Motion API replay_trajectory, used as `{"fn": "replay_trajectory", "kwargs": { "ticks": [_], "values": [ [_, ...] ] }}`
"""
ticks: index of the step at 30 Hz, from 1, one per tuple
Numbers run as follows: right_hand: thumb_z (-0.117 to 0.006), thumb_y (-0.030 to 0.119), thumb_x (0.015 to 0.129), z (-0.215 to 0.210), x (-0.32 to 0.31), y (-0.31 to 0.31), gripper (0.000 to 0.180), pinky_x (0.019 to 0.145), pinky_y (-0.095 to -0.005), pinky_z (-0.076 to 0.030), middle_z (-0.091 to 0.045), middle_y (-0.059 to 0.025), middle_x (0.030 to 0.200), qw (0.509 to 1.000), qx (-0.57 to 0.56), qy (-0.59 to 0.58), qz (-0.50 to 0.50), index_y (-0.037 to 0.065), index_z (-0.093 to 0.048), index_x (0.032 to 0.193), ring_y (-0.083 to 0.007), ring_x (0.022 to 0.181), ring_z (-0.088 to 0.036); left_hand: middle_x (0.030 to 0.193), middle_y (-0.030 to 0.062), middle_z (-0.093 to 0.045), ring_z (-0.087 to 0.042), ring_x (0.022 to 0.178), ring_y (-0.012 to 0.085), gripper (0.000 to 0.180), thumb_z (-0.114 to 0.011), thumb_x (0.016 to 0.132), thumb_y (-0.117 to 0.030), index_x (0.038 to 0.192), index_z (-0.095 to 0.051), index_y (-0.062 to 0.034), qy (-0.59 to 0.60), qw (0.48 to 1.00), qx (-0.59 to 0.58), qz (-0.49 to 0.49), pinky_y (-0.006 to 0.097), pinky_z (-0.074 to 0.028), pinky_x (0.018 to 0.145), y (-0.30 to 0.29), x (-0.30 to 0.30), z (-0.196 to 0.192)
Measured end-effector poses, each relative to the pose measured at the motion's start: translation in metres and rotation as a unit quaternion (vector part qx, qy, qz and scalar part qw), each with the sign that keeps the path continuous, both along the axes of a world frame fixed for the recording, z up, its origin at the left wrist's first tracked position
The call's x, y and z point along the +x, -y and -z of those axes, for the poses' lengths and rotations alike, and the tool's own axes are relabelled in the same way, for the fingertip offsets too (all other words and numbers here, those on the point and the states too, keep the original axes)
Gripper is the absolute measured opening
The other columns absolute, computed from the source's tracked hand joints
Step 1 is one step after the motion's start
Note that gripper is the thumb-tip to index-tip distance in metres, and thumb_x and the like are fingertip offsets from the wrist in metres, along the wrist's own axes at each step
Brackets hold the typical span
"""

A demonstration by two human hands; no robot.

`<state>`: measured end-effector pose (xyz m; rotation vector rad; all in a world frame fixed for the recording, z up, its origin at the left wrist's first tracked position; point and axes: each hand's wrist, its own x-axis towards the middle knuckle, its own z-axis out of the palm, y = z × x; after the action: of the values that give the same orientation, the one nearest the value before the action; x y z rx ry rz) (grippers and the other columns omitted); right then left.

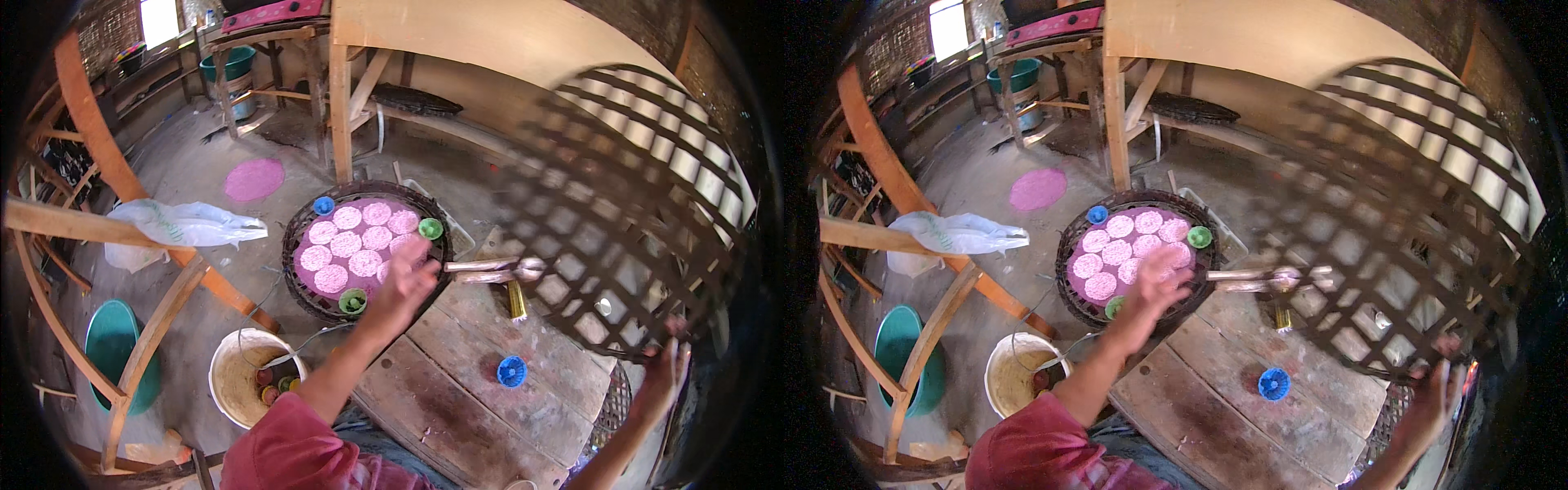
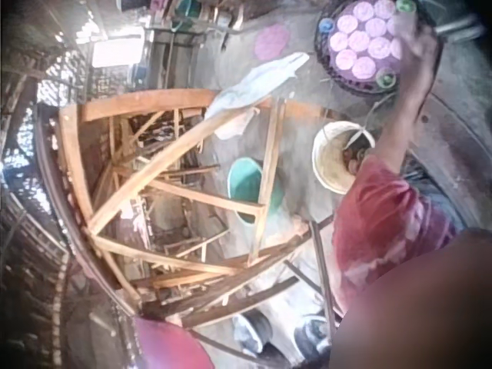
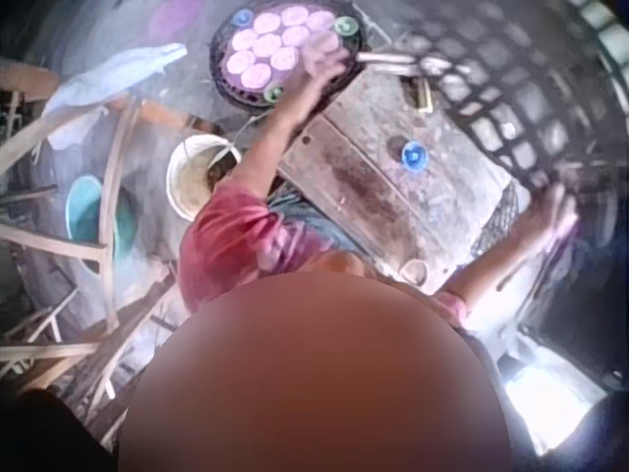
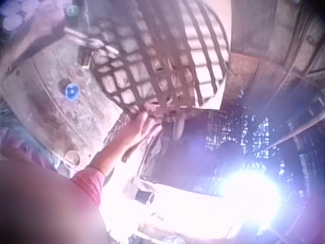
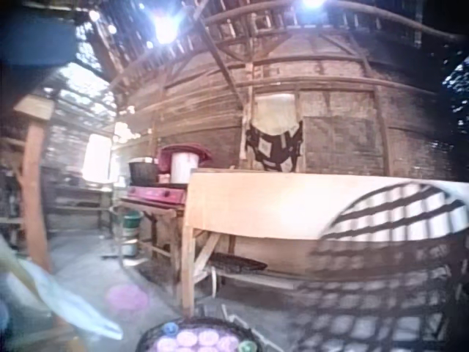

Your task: The person scoops pink dough from a large bowl and places it into a handheld wooden mold. They press the dough into the mold, then eject the shaped round onto a wooden board. The person repeats this process to form multiple pink discs.

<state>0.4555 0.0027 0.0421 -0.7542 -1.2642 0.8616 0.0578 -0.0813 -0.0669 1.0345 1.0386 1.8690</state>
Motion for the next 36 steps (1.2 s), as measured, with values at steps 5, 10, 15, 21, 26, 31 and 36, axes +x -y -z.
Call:
{"fn": "replay_trajectory", "kwargs": {
  "ticks": [5, 10, 15, 21, 26, 31, 36],
  "values": [
    [-0.054, 0.019, 0.097, 0.023, -0.138, -0.022, 0.035, 0.066, -0.0240, -0.051, -0.065, -0.0050, 0.116, 0.954, -0.172, 0.006, -0.244, 0.004, -0.053, 0.129, -0.0099, 0.084, -0.060, 0.149, 0.0136, -0.038, -0.050, 0.123, 0.0234, 0.056, -0.050, 0.101, -0.026, 0.150, -0.028, -0.0082, 0.127, 0.971, 0.108, -0.173, 0.038, -0.045, 0.101, 0.060, -0.093, 0.014],
    [-0.058, 0.016, 0.094, 0.065, -0.260, -0.079, 0.032, 0.064, -0.0281, -0.053, -0.067, -0.0061, 0.109, 0.886, -0.244, 0.148, -0.364, 0.001, -0.057, 0.122, -0.0158, 0.078, -0.063, 0.127, 0.0039, -0.052, -0.053, 0.109, 0.0116, 0.046, -0.055, 0.099, -0.013, 0.142, -0.042, -0.0042, 0.169, 0.934, -0.007, -0.316, 0.030, -0.047, 0.090, 0.104, -0.162, 0.071],
    [-0.070, 0.014, 0.084, 0.128, -0.341, -0.134, 0.020, 0.059, -0.0345, -0.053, -0.069, -0.0121, 0.082, 0.866, -0.176, 0.351, -0.311, -0.005, -0.068, 0.091, -0.0202, 0.069, -0.066, 0.122, 0.0041, -0.055, -0.056, 0.103, 0.0128, 0.054, -0.063, 0.093, -0.008, 0.141, -0.041, 0.0016, 0.151, 0.924, -0.130, -0.327, 0.028, -0.050, 0.085, 0.116, -0.204, 0.129],
    [-0.081, 0.029, 0.072, 0.149, -0.364, -0.167, 0.039, 0.061, -0.0369, -0.054, -0.067, -0.0195, 0.069, 0.760, -0.046, 0.618, -0.197, -0.008, -0.068, 0.079, -0.0245, 0.066, -0.069, 0.109, 0.0077, -0.065, -0.060, 0.095, 0.0121, 0.049, -0.071, 0.086, -0.009, 0.129, -0.054, 0.0066, 0.011, 0.895, -0.211, -0.393, 0.024, -0.048, 0.085, 0.110, -0.219, 0.180],
    [-0.084, 0.029, 0.069, 0.163, -0.365, -0.166, 0.039, 0.060, -0.0391, -0.050, -0.067, -0.0167, 0.068, 0.711, -0.015, 0.679, -0.181, -0.005, -0.067, 0.076, -0.0276, 0.062, -0.066, 0.099, 0.0061, -0.068, -0.059, 0.086, 0.0108, 0.047, -0.072, 0.082, -0.012, 0.124, -0.059, 0.0059, -0.045, 0.877, -0.235, -0.417, 0.026, -0.049, 0.079, 0.104, -0.220, 0.213],
    [-0.086, 0.037, 0.065, 0.191, -0.365, -0.177, 0.042, 0.067, -0.0409, -0.054, -0.068, -0.0173, 0.069, 0.682, -0.046, 0.707, -0.181, 0.000, -0.068, 0.072, -0.0320, 0.069, -0.069, 0.098, 0.0065, -0.069, -0.056, 0.079, 0.0111, 0.048, -0.073, 0.082, -0.016, 0.124, -0.061, 0.0021, -0.124, 0.854, -0.259, -0.433, 0.026, -0.048, 0.075, 0.100, -0.217, 0.223],
    [-0.087, 0.034, 0.063, 0.202, -0.365, -0.172, 0.041, 0.070, -0.0412, -0.054, -0.068, -0.0165, 0.071, 0.703, 0.038, 0.700, -0.120, 0.000, -0.068, 0.076, -0.0319, 0.074, -0.069, 0.098, 0.0072, -0.069, -0.056, 0.078, 0.0119, 0.048, -0.073, 0.082, -0.018, 0.125, -0.061, 0.0007, -0.130, 0.846, -0.278, -0.437, 0.027, -0.049, 0.075, 0.098, -0.219, 0.223]
  ]
}}
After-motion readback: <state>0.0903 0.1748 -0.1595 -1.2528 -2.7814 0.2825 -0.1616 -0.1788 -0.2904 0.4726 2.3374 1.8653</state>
